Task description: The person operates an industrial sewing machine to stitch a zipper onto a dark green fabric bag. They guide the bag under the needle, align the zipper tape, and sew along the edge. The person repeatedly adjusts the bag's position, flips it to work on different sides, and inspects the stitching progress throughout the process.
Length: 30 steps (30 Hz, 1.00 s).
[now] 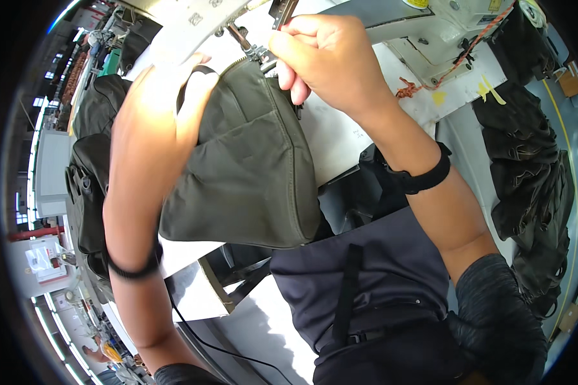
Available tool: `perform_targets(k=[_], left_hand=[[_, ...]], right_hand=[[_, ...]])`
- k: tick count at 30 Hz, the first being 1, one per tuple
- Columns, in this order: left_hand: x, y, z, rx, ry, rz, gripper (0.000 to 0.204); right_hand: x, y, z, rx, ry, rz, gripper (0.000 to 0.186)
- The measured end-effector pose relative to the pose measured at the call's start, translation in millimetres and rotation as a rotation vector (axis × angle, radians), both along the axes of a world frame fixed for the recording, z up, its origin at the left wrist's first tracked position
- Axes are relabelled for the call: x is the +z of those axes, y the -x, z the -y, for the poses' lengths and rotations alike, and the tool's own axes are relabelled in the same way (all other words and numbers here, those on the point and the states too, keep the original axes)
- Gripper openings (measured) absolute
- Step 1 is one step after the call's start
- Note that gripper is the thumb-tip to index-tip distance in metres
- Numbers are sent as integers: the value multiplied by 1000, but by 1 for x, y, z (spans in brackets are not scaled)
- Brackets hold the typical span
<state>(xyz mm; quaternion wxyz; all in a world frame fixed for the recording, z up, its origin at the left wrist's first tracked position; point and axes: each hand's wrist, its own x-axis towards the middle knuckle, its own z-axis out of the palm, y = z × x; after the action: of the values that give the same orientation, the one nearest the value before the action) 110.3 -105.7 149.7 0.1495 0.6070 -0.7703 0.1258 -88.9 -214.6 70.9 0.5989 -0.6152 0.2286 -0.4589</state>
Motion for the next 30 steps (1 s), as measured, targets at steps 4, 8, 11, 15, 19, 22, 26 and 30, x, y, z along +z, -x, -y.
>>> perform_targets(k=[4, 8, 11, 15, 19, 22, 26, 30], left_hand=[[-26, -43, 35, 69, -564, -717, 29], [-46, -39, 47, 66, -651, -1080, 26], [-56, -46, 43, 12, -727, -1414, 25], [-70, -48, 47, 29, -741, -1616, 24], [-77, -53, 54, -29, -767, -1671, 24], [-83, -67, 55, -67, -851, -1639, 26], [-78, -58, 53, -59, -804, -1503, 26], [-72, -46, 51, -14, -769, -1417, 20]], right_hand=[[-1, -5, -3, 22, -12, 6, 24], [-1, -2, -1, -20, -22, -3, 22], [-10, 1, -9, -103, 24, 69, 18], [-54, 12, -25, -314, 58, 165, 18], [-66, 16, -26, 41, -303, 210, 30], [-50, 21, -22, 241, -521, 215, 34], [-35, 21, -22, 322, -432, 153, 33], [-18, 18, -32, 204, -253, 57, 29]])
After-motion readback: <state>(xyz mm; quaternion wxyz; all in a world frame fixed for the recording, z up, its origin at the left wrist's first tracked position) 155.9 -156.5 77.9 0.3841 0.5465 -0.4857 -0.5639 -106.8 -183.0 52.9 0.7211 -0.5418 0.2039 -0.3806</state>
